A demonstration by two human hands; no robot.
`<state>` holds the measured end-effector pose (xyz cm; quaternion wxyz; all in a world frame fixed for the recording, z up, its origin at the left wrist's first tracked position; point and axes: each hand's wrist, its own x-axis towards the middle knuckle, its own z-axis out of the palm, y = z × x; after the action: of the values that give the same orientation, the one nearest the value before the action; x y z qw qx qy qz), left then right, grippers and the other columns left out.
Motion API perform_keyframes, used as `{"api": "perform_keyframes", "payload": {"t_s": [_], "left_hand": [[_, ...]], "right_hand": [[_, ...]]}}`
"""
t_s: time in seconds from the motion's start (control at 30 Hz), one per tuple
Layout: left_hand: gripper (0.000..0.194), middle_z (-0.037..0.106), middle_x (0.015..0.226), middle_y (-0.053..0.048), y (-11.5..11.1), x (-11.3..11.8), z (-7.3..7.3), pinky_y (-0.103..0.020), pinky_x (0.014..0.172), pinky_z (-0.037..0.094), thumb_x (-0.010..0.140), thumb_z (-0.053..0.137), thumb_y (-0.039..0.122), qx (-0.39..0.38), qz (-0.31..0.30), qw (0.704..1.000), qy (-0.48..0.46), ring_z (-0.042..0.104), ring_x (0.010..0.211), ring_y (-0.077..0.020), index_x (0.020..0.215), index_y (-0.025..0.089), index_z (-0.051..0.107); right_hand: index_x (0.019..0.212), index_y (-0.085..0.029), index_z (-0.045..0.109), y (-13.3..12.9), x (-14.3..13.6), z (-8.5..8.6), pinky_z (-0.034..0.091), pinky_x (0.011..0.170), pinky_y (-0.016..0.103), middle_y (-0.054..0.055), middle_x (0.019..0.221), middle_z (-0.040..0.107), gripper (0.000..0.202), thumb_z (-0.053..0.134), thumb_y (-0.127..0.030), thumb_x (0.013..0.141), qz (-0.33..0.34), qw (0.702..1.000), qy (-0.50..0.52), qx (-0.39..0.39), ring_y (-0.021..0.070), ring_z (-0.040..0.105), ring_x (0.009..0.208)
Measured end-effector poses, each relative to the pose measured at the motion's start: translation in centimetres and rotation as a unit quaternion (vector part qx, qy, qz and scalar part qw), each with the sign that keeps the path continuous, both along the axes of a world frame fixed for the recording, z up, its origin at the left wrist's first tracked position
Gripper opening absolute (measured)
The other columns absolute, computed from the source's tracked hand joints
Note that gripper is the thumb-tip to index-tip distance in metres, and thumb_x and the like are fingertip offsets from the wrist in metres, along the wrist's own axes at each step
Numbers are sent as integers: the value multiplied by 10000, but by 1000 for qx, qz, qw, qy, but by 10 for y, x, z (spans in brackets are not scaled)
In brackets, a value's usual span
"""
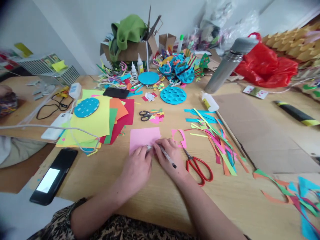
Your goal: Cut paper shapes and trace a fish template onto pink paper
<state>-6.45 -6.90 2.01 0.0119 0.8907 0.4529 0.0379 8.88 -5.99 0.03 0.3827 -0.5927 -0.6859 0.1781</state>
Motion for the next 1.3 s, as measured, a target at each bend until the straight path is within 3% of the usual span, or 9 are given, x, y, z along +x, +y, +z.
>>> {"api": "perform_keyframes", "payload": {"t_s": [0.17,0.43,0.63,0.77,0.9,1.1,1.3], "left_hand": [[355,584,1183,-204,-12,3,-6,-432,977,442,877,452,107,25,40,998,-29,541,1127,-281,1200,44,583],[383,571,1268,-232,-22,4,-14,-437,1007,436,885,466,139,39,58,997,-19,524,1220,-326,1231,17,576],[362,582,1272,-234,-23,5,-17,-419,1007,441,890,466,156,39,66,997,-27,526,1233,-320,1193,7,597],[365,592,1269,-228,-24,6,-20,-423,1006,448,890,466,158,40,76,995,-46,541,1218,-312,1196,4,594],[363,599,1260,-219,-24,5,-18,-442,1016,437,884,494,178,43,79,994,-62,530,1224,-313,1191,14,598],[294,656,1143,-183,-24,4,-11,-432,959,472,881,509,175,26,85,994,-61,586,1118,-291,1119,52,628],[330,631,1206,-218,-27,6,-11,-421,972,456,906,466,174,45,79,995,-32,566,1171,-298,1169,29,600]], "right_hand": [[929,-211,610,1,2,-1,496,724,346,68,848,675,97,527,-250,897,4,1000,-9,5,212,619,792],[947,-205,632,7,6,4,514,769,384,80,877,692,143,509,-263,904,25,999,-2,-24,232,638,845],[858,-188,683,26,-10,20,495,570,291,72,851,715,225,536,-353,899,71,984,116,-117,201,664,717],[775,-176,639,41,-30,25,456,522,264,47,733,688,190,555,-324,857,102,973,133,-160,171,628,617],[756,-183,573,48,-41,21,412,484,238,-4,615,608,119,552,-276,828,104,973,112,-172,134,552,528],[740,-185,548,53,-45,17,401,498,229,-14,595,581,125,521,-266,830,129,968,85,-196,125,530,521],[725,-186,537,55,-45,18,394,505,226,-18,585,560,117,512,-248,820,125,968,70,-208,122,518,518]]}}
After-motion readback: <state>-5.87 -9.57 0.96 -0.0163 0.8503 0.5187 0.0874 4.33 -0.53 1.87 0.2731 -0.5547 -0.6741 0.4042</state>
